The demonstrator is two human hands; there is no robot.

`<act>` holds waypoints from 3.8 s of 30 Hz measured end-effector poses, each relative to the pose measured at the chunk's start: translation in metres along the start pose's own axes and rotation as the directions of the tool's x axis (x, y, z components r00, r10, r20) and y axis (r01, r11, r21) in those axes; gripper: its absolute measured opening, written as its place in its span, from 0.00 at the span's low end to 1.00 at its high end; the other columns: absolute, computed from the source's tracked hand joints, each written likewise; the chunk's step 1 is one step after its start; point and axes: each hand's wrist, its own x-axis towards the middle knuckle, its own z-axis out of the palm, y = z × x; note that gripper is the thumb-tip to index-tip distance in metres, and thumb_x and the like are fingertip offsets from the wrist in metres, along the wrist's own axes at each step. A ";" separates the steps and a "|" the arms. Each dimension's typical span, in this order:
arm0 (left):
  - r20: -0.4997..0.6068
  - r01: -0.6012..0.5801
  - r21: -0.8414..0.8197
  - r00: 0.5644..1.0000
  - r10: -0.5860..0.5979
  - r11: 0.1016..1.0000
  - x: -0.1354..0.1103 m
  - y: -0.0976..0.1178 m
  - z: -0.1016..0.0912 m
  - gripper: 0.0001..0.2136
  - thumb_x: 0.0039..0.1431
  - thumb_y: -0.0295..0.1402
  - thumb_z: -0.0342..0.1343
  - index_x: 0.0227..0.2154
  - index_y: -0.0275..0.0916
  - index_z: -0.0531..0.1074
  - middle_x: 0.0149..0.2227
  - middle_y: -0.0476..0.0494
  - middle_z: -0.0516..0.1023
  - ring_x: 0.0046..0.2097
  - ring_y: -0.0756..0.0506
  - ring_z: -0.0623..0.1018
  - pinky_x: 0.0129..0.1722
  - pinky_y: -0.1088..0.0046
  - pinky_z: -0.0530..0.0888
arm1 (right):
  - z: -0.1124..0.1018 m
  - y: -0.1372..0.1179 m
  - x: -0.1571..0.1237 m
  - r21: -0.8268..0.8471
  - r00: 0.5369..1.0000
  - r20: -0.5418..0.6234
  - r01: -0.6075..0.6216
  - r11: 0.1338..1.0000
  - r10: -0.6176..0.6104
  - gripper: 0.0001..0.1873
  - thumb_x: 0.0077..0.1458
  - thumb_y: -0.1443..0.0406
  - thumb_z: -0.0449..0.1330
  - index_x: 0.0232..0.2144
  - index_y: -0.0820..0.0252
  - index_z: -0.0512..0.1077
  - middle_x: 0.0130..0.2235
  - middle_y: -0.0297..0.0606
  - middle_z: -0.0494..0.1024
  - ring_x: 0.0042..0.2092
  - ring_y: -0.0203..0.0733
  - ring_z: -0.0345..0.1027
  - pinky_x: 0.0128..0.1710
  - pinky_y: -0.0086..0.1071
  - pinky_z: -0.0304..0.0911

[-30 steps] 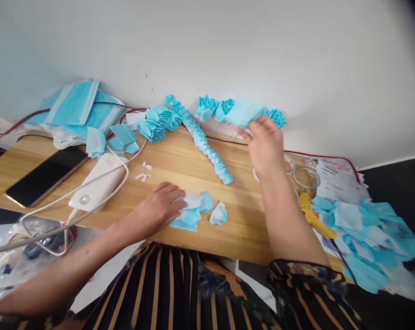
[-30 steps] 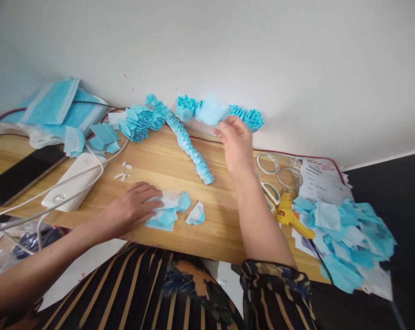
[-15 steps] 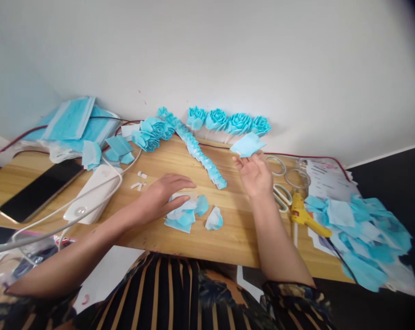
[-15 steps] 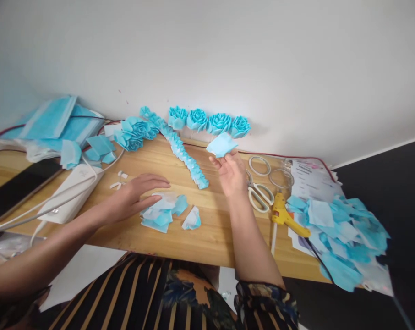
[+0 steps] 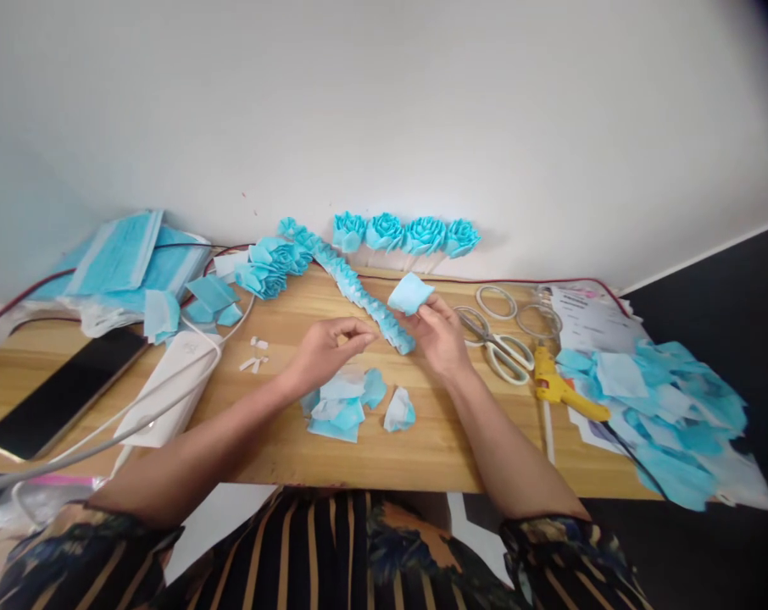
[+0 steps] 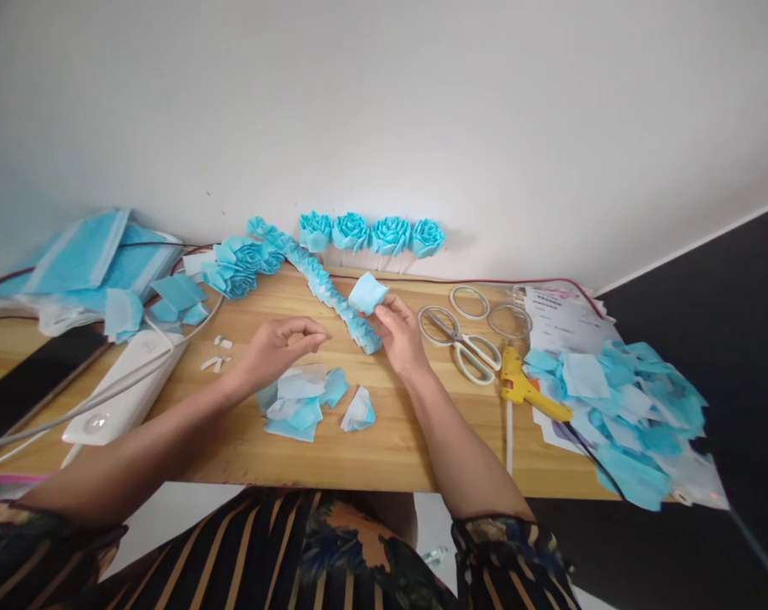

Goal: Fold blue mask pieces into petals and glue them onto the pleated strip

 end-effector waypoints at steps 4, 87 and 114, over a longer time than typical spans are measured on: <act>-0.036 0.055 -0.102 0.998 -0.059 0.993 0.012 0.007 -0.006 0.13 0.59 0.43 0.63 0.30 0.37 0.78 0.30 0.47 0.80 0.34 0.47 0.76 0.36 0.72 0.71 | 0.002 0.003 -0.004 -0.054 1.000 0.001 -0.014 0.998 0.014 0.11 0.47 0.56 0.72 0.32 0.52 0.78 0.32 0.31 0.82 0.34 0.40 0.76 0.44 0.38 0.73; -0.323 -0.023 -0.383 0.940 -0.110 0.923 0.036 -0.026 0.008 0.17 0.49 0.47 0.67 0.29 0.37 0.76 0.24 0.51 0.74 0.26 0.51 0.70 0.27 0.75 0.68 | 0.025 -0.003 0.077 -0.423 0.978 0.165 0.187 0.887 -0.127 0.31 0.56 0.55 0.63 0.62 0.52 0.69 0.31 0.32 0.80 0.31 0.37 0.71 0.33 0.32 0.69; -0.383 -0.056 -0.423 0.916 -0.123 0.904 0.037 -0.024 0.006 0.15 0.50 0.44 0.67 0.28 0.37 0.74 0.24 0.51 0.74 0.24 0.52 0.69 0.23 0.76 0.68 | 0.027 0.005 0.025 -0.209 0.939 0.184 -0.253 0.945 0.292 0.27 0.44 0.41 0.70 0.36 0.54 0.81 0.33 0.36 0.82 0.34 0.39 0.75 0.36 0.33 0.71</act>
